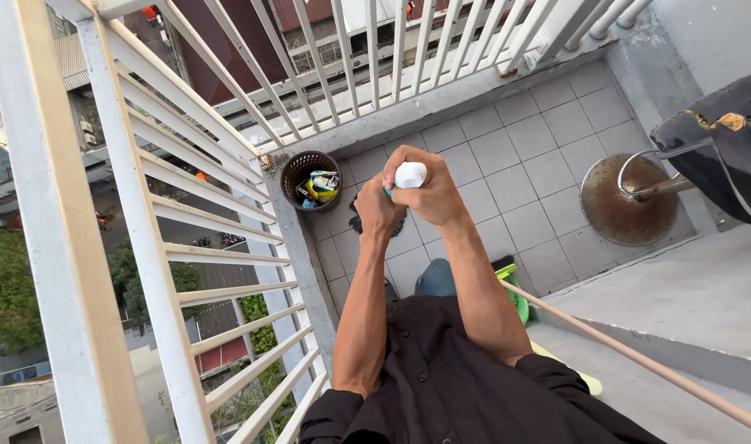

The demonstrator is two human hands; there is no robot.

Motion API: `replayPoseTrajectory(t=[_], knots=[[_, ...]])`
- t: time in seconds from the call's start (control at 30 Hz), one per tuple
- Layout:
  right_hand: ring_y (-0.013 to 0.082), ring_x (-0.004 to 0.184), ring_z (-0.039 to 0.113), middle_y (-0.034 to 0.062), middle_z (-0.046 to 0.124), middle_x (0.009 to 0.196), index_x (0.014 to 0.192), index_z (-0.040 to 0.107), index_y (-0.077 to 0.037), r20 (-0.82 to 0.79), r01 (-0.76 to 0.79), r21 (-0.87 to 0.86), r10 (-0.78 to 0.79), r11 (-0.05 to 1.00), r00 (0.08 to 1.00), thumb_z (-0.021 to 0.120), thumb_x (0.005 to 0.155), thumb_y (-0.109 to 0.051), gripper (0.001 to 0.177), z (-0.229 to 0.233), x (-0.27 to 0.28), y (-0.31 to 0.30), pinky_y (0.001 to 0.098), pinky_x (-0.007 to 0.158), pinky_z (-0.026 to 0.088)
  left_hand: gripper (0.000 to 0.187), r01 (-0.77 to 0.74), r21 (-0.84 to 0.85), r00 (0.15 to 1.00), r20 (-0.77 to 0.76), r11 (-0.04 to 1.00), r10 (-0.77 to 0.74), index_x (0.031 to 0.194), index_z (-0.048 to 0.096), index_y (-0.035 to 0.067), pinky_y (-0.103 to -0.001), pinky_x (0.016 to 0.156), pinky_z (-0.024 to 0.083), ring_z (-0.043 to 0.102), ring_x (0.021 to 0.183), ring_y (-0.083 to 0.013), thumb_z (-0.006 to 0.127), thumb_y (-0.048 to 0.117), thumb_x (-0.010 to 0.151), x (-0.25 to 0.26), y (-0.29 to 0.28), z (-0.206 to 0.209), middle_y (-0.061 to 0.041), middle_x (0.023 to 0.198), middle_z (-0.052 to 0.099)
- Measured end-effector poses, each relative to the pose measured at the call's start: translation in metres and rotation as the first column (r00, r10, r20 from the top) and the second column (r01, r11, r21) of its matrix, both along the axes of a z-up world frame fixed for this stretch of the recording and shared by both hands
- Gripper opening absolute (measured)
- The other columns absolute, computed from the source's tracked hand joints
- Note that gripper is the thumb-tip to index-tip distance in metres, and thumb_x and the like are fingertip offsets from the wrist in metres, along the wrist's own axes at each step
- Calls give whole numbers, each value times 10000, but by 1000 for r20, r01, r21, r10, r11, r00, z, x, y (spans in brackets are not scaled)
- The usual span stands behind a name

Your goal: Applying a cleaning substance from a white bottle to a mop head on a balcony.

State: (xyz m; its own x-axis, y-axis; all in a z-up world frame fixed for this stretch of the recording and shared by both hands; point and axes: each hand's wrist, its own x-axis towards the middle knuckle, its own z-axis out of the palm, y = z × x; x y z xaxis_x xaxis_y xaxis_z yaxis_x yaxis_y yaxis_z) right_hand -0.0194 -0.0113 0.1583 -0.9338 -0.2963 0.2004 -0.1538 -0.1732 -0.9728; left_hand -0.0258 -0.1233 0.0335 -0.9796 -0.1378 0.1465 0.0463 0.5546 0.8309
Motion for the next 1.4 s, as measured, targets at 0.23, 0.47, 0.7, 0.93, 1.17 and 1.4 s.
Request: replayPoseTrajectory(t=[0.23, 0.47, 0.7, 0.93, 1.17, 1.4], knots=[[97, 810, 616, 8, 632, 815, 811, 576, -52, -36, 2, 40, 0, 999, 999, 570, 712, 138, 214, -3, -10, 3, 271, 740, 505, 235, 2, 71, 999, 46, 997, -6, 906, 716, 74, -465, 700, 548, 706, 823, -413, 741, 234, 736, -7, 3, 7, -163, 842, 742], [94, 810, 621, 6, 648, 811, 818, 568, -51, -105, 73, 155, -57, 985, 993, 600, 737, 115, 187, 0, -28, 12, 270, 752, 520, 230, -26, 89, 993, 114, 996, 15, 918, 712, 53, -479, 739, 557, 701, 857, -441, 723, 234, 777, -32, 21, -12, -205, 855, 741], [90, 763, 620, -3, 640, 775, 789, 571, -54, -138, 124, 257, -90, 959, 986, 616, 738, 97, 165, 10, -51, 31, 272, 689, 519, 215, -32, 113, 994, 111, 993, 20, 926, 722, 37, -479, 730, 557, 704, 871, -442, 716, 210, 798, -56, 45, -17, -220, 872, 738], [90, 757, 621, -6, 638, 763, 795, 576, -54, -141, 144, 310, -104, 940, 984, 608, 753, 94, 158, 10, -65, 54, 277, 697, 524, 240, -19, 171, 985, 174, 985, -11, 898, 699, 19, -474, 689, 550, 708, 825, -426, 728, 223, 774, -71, 71, -11, -198, 834, 744], [96, 732, 615, 6, 628, 739, 793, 569, -48, -188, 172, 347, -111, 922, 976, 613, 740, 88, 153, 15, -80, 70, 274, 692, 522, 262, 23, 152, 987, 152, 988, -46, 868, 690, 8, -472, 683, 541, 704, 834, -435, 745, 245, 771, -91, 93, -19, -207, 827, 736], [107, 684, 583, 19, 597, 709, 792, 563, -48, -237, 188, 393, -99, 900, 967, 613, 744, 88, 153, 7, -95, 89, 280, 634, 490, 253, 10, 286, 993, 110, 958, -43, 853, 676, 43, -459, 673, 550, 725, 822, -405, 727, 279, 776, -109, 119, -39, -175, 790, 735]])
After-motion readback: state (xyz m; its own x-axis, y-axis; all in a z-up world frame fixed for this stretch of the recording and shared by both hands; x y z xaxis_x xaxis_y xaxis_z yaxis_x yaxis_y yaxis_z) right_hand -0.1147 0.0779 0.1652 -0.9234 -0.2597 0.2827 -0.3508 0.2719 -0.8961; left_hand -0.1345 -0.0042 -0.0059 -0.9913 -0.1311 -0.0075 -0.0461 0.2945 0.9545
